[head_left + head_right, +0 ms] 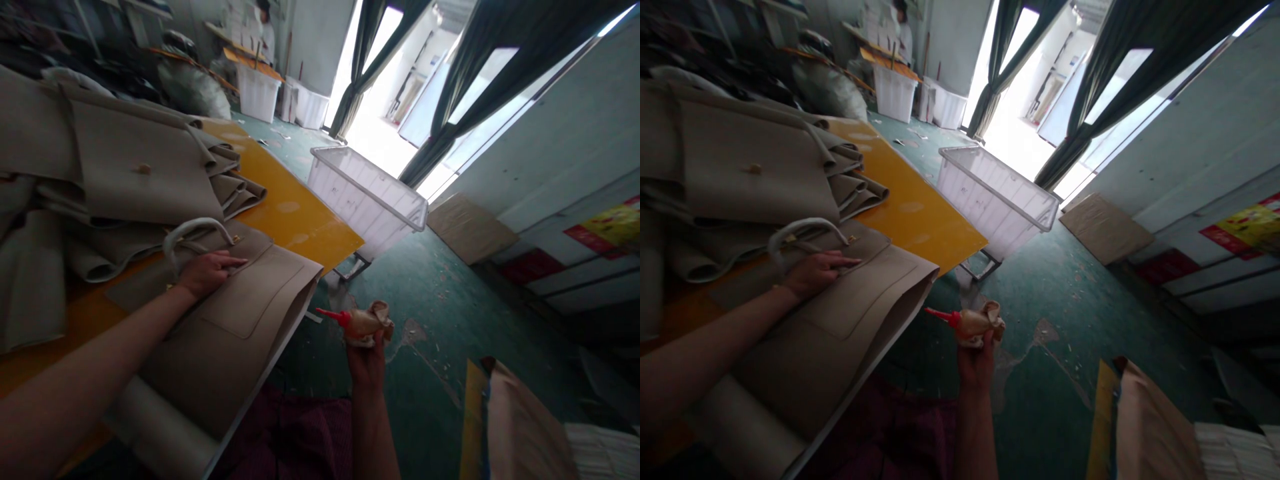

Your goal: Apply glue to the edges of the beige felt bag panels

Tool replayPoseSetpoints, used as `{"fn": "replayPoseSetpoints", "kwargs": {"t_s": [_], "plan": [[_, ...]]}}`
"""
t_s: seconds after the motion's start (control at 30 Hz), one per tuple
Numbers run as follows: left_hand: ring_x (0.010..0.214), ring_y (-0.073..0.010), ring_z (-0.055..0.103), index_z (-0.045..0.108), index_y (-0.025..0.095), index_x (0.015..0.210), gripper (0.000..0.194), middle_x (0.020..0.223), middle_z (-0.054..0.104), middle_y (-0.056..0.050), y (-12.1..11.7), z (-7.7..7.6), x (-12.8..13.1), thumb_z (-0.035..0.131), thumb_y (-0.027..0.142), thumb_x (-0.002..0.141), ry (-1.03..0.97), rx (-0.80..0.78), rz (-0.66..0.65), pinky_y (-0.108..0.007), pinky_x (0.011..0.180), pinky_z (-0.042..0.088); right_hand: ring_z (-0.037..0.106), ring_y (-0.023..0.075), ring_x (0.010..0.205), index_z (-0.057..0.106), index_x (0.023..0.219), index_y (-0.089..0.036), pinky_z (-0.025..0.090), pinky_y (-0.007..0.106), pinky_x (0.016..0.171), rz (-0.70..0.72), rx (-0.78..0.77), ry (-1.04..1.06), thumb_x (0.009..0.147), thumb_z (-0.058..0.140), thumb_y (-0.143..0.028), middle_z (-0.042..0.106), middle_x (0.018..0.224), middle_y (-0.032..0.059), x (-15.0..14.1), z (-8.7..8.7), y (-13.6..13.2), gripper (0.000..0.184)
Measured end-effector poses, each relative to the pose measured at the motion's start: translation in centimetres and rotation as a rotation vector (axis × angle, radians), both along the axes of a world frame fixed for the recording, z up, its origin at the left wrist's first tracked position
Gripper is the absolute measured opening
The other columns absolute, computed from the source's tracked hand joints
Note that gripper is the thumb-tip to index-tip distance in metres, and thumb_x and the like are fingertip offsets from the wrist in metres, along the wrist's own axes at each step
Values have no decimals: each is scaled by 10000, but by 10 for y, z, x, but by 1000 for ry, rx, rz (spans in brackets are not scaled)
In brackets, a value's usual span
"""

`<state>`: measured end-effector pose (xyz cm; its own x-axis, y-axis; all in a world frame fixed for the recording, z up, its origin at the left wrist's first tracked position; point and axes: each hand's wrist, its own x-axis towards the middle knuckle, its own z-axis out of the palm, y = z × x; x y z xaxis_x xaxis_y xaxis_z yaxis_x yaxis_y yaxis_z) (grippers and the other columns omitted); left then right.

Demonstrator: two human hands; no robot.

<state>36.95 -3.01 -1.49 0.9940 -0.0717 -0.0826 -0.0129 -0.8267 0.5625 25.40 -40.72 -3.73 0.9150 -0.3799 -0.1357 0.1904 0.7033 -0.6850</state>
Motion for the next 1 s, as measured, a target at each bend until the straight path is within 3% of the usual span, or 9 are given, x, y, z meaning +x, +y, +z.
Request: {"fn": "replayPoseSetpoints", "kwargs": {"t_s": [0.17, 0.3, 0.37, 0.53, 0.77, 1.0], "plan": [[968, -179, 653, 705, 212, 1361, 630, 1120, 688, -26, -1, 5, 0, 478, 27, 803, 19, 31, -3, -237, 845, 452, 671, 155, 1072, 737, 999, -361, 611, 334, 881, -16, -95, -169, 671, 964, -327, 675, 1290, -86, 33, 6, 1, 400], [979, -194, 670, 693, 239, 1383, 647, 1161, 683, -30, -2, 9, -1, 482, 45, 803, 56, 76, 3, -249, 829, 459, 686, 156, 975, 753, 1029, -337, 617, 302, 813, -22, -137, -124, 636, 980, -377, 723, 1151, -40, 48, 0, 0, 456], [951, -182, 669, 692, 228, 1384, 656, 1160, 678, -36, -3, 11, -2, 471, 35, 796, 55, 72, -1, -239, 820, 455, 685, 161, 988, 747, 1049, -355, 620, 307, 797, -6, -158, -112, 653, 969, -380, 712, 1180, -45, 51, -4, 0, 455], [933, -172, 654, 701, 227, 1368, 662, 1096, 685, -31, -4, 13, -4, 457, 11, 793, 33, 67, 10, -227, 778, 440, 653, 163, 1086, 703, 1045, -365, 610, 330, 836, 34, -210, -165, 726, 915, -345, 634, 1348, -69, 44, -8, 2, 384], [876, -154, 637, 704, 208, 1362, 661, 1110, 692, -34, -4, 15, -6, 464, -10, 786, 36, 42, -6, -218, 753, 442, 656, 163, 1046, 651, 1047, -344, 597, 363, 869, 72, -223, -151, 739, 905, -355, 635, 1301, -63, 31, -5, 4, 399], [920, -164, 645, 705, 190, 1362, 639, 1116, 699, -42, -1, 4, -2, 471, 8, 796, -10, 45, -22, -228, 803, 454, 667, 169, 1027, 664, 1086, -328, 610, 328, 826, 82, -226, -120, 739, 907, -366, 637, 1320, -31, 17, -9, 9, 426]]}}
